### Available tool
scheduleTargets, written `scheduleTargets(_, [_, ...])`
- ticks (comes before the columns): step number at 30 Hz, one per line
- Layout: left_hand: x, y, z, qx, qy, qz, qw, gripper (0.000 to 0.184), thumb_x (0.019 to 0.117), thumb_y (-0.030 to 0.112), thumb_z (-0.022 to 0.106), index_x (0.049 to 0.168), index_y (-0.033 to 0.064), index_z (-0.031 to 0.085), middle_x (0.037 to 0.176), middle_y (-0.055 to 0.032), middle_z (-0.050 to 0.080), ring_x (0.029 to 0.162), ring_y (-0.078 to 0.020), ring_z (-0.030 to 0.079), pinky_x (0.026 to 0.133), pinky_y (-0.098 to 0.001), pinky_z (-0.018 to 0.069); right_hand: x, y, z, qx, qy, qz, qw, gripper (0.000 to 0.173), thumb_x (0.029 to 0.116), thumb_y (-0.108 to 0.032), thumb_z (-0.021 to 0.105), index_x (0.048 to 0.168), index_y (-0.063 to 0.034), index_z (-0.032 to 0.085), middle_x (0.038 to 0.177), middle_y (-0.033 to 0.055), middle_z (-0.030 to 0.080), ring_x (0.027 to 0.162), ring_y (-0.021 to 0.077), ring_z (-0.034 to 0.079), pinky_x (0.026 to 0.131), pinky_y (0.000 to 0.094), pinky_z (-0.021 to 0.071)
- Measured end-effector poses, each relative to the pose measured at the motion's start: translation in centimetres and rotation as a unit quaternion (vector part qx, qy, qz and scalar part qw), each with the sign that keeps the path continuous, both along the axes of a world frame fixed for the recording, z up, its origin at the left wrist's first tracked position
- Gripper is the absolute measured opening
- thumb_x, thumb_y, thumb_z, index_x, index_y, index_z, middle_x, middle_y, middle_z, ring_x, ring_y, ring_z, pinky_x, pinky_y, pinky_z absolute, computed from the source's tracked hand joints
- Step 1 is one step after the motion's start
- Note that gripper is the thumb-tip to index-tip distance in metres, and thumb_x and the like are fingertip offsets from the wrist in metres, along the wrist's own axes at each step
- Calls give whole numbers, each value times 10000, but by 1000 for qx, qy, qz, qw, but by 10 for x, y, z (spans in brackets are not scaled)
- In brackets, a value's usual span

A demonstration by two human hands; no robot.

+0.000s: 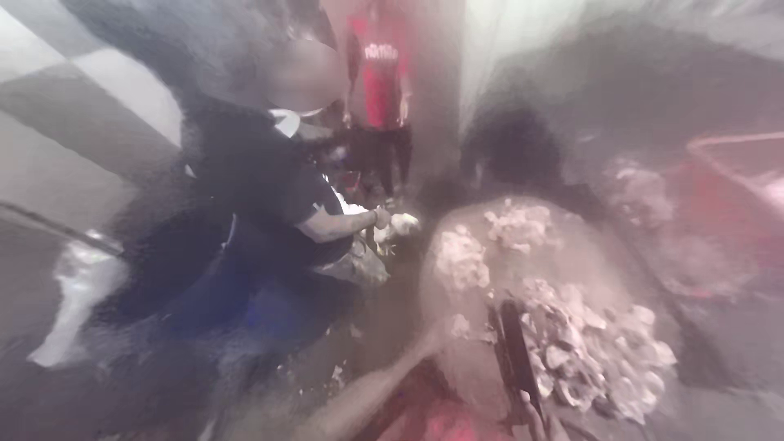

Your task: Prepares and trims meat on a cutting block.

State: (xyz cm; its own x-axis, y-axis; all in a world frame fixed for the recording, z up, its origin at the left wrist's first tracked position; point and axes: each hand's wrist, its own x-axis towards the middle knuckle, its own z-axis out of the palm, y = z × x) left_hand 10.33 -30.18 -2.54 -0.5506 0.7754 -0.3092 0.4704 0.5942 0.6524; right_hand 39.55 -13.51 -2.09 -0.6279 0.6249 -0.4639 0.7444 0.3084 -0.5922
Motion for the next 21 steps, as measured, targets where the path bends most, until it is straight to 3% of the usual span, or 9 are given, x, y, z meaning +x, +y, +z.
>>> scheduleTargets(3, [16,22,2,-72,46,-38,996,638,921,366,732,1498,190,523,1548,-92,486,1407,-311,471,1148,-555,395,8,-3,-9,30,13,9,999,567,1069,-494,451,1333,-15,603,1018,229,722,925,389,715,864,614,559])
scheduleTargets(5, [18,33,9,-108,38,-18,993,568,967,342,678,1489,173,533,1572,-132,456,1401,-353,482,1138,-577,397,6,-2,-13,48,13,23,999,498,1076,-424,476,1328,-17,613,1039,238,723,947,404,716,877,624,552])
scheduleTargets(7, [16,30,11,-76,19,0,997,466,1000,324,635,1414,113,598,1494,-142,539,1322,-333,561,1104,-545,456,5,-5,-16,57,7,22,998,476,1073,-411,490,1347,-42,613,1063,234,724,958,402,719,882,629,554])
scheduleTargets(11, [12,29,65,-85,-115,61,988,378,1041,256,589,1345,32,612,1298,-216,656,1190,-333,648,1063,-502,480,8,-13,-21,41,14,5,999,445,1073,-356,511,1375,-37,580,1050,249,712,940,413,711,859,635,548])
scheduleTargets(13, [3,19,46,-22,-188,100,977,380,1039,233,600,1319,-23,590,1258,-242,645,1129,-310,652,1021,-459,501,7,-17,-24,43,40,-4,998,434,1072,-315,528,1388,-22,576,1098,257,711,1000,424,706,899,635,537])
scheduleTargets(15, [-1,10,11,46,-261,130,955,372,1010,229,642,1287,-11,576,1123,-186,668,942,-236,678,877,-416,573,7,-18,-28,43,56,-12,997,435,1068,-326,533,1392,-40,585,1137,230,714,1042,389,704,939,615,538])
scheduleTargets(17, [2,7,6,68,-296,143,942,356,998,232,657,1267,17,567,995,-135,677,789,-195,677,741,-381,592,8,-18,-29,48,51,-11,997,436,1062,-335,542,1380,-40,588,1106,226,719,1011,387,712,914,614,548])
scheduleTargets(18, [3,7,5,65,-284,140,946,359,993,233,662,1270,27,566,990,-131,677,788,-196,677,734,-381,592,8,-18,-28,46,38,-13,998,436,1061,-324,546,1377,-27,584,1090,242,718,995,404,711,900,623,545])
scheduleTargets(21, [-4,5,0,25,-202,106,973,472,992,277,656,1390,48,549,1210,-190,670,1053,-282,684,957,-478,557,4,-18,-31,37,9,-25,999,426,1063,-299,545,1376,-11,569,1099,263,706,1004,425,702,908,634,538])
